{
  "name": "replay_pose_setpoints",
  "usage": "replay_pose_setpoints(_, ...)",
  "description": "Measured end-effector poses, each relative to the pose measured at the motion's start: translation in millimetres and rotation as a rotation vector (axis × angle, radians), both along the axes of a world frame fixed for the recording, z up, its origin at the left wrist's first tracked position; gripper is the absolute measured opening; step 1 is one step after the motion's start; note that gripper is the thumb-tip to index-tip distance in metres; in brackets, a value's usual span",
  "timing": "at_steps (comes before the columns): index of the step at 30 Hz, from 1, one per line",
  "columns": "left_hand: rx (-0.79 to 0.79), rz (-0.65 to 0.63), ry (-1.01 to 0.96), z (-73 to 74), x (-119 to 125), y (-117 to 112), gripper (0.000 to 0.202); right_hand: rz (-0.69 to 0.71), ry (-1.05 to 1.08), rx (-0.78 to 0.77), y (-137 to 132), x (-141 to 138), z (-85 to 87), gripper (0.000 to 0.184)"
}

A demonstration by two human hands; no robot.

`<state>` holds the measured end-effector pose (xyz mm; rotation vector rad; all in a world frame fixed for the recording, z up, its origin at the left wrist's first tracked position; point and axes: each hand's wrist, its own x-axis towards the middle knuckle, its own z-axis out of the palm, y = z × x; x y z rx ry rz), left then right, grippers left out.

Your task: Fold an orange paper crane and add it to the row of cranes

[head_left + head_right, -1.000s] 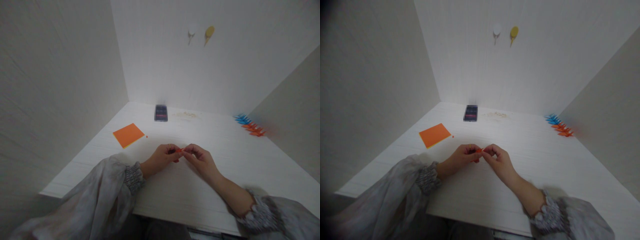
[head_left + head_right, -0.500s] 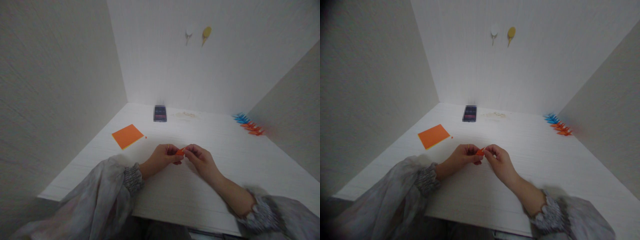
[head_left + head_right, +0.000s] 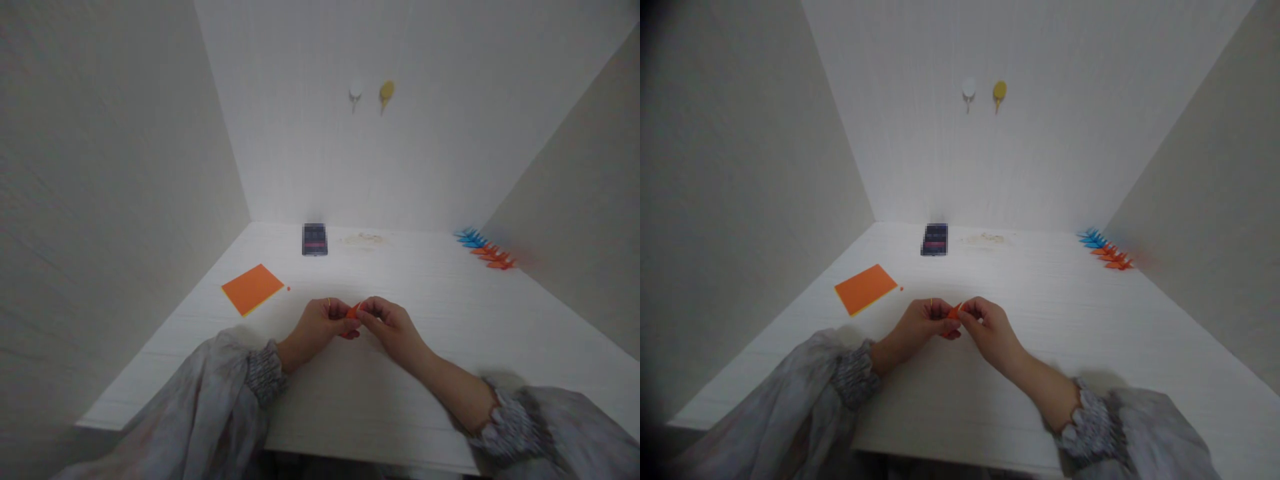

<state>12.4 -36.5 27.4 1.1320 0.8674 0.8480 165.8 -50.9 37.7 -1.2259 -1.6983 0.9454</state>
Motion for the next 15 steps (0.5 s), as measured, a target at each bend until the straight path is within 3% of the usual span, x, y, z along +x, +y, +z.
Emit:
replay_pose_setpoints(6,0.017,0.036,-0.012,-1.8,0.6,2.4,0.03,-0.064,0.023,0.0,1.8,-1.4,-2.5,0.014)
replay_pose_setpoints(11,0.051,0.032,-0.07,-10.1,1.6,7.3,0.037,0.021,0.081,-0.052,5.5,-0.9,-7.4,0.015)
replay_pose_setpoints(15,0.072,0.012,-0.042,-10.4,0.7,8.7,0.036,0.029,0.011,0.012,3.5,0.1,-2.5,0.017)
